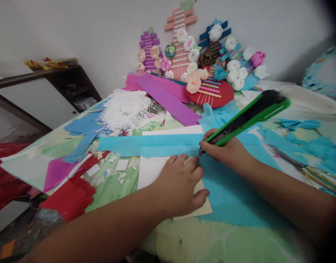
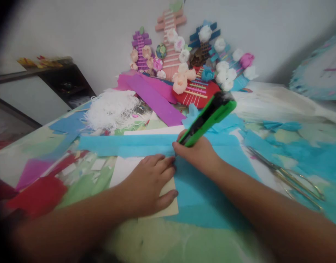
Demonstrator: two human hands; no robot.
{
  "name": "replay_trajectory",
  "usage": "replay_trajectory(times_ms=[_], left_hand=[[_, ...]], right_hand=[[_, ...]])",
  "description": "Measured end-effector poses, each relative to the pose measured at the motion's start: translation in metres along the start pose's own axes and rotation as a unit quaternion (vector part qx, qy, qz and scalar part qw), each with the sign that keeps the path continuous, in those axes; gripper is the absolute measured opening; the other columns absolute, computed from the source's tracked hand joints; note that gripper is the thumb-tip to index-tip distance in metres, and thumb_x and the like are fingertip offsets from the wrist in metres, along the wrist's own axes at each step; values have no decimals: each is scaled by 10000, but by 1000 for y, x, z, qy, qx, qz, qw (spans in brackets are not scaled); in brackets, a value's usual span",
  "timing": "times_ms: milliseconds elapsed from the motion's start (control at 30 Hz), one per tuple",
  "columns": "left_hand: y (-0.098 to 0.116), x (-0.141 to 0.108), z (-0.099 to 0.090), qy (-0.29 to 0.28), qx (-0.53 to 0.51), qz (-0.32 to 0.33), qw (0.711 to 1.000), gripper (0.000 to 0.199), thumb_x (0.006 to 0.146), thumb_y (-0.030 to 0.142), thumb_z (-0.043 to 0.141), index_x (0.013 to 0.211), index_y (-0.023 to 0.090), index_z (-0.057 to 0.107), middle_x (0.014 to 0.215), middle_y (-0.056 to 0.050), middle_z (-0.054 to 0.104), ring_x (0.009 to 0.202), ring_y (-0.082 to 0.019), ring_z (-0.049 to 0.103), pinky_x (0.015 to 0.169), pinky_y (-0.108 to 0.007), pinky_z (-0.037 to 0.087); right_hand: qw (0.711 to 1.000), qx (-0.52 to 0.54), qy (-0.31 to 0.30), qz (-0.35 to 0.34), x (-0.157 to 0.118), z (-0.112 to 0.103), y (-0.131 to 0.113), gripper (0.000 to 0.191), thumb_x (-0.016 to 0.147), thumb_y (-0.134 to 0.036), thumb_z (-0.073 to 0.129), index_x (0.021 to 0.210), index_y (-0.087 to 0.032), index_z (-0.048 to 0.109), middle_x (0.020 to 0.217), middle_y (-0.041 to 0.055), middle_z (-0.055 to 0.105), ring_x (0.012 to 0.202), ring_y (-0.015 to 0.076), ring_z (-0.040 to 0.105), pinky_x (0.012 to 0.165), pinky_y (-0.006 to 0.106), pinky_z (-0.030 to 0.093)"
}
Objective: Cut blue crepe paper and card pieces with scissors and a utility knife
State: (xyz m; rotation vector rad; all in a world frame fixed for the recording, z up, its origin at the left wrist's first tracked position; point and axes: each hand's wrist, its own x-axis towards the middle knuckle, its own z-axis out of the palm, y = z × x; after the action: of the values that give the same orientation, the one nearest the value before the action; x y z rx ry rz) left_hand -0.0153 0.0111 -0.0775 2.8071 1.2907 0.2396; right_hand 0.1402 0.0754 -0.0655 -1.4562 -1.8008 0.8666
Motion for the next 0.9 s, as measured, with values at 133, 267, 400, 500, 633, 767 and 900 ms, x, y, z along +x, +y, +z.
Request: replay_trajectory(times_ms=[133,267,400,500,633,767,900], left_hand=[[-1,0,1,-3,-3,-2,1000,442,765,474,408,1053,153,504,1214,-95,443,1059,-287,376,880,-463,304],[-1,1,3,-7,1,-5,1000,469,770,482,393,1090,151,483,1236,-91,430,1075,-299,361,879,-477,301],[-1,3,4,-12,1,-7,1000,495,766,488,389,1112,146,477,1248,-88,428,1078,-314,356,880,-487,293],[-1,3,4,-23,-2,-11,1000,501,767,488,385,1119,145,478,1259,-84,423,1086,-318,350,887,-486,284],[-1,3,3,-21,-6,-12,1000,517,771,493,380,1146,148,465,1266,-76,416,1095,-310,341,895,-478,281],[-1,3,3,-22,-10,-16,1000,567,774,501,369,1208,139,420,1256,-82,423,1089,-306,342,896,-476,280],[-1,2,2,-26,-10,-18,999,578,772,498,372,1213,129,421,1251,-85,428,1088,-307,342,905,-478,275]], right_hand=[[997,-61,46,-15,0,2,8,225,615,-374,572,670,-209,428,579,-21,530,576,145,519,555,276,409],[994,-95,54,-26,2,3,11,195,629,-337,561,626,-217,407,561,-20,509,555,142,503,547,274,392],[992,-104,64,-21,4,2,12,199,626,-298,562,584,-223,383,538,-18,500,529,135,489,520,267,373],[992,-107,58,-14,5,2,12,196,627,-304,556,581,-221,384,534,-20,498,524,132,484,523,268,371],[992,-116,43,-27,5,3,13,202,627,-323,549,584,-214,383,546,-21,497,536,130,484,528,266,369],[990,-129,23,-56,4,5,12,206,628,-308,540,579,-210,365,529,-33,470,517,114,459,516,253,356],[990,-121,15,-66,3,5,13,215,631,-310,542,584,-207,358,516,-42,447,496,100,430,500,243,345]])
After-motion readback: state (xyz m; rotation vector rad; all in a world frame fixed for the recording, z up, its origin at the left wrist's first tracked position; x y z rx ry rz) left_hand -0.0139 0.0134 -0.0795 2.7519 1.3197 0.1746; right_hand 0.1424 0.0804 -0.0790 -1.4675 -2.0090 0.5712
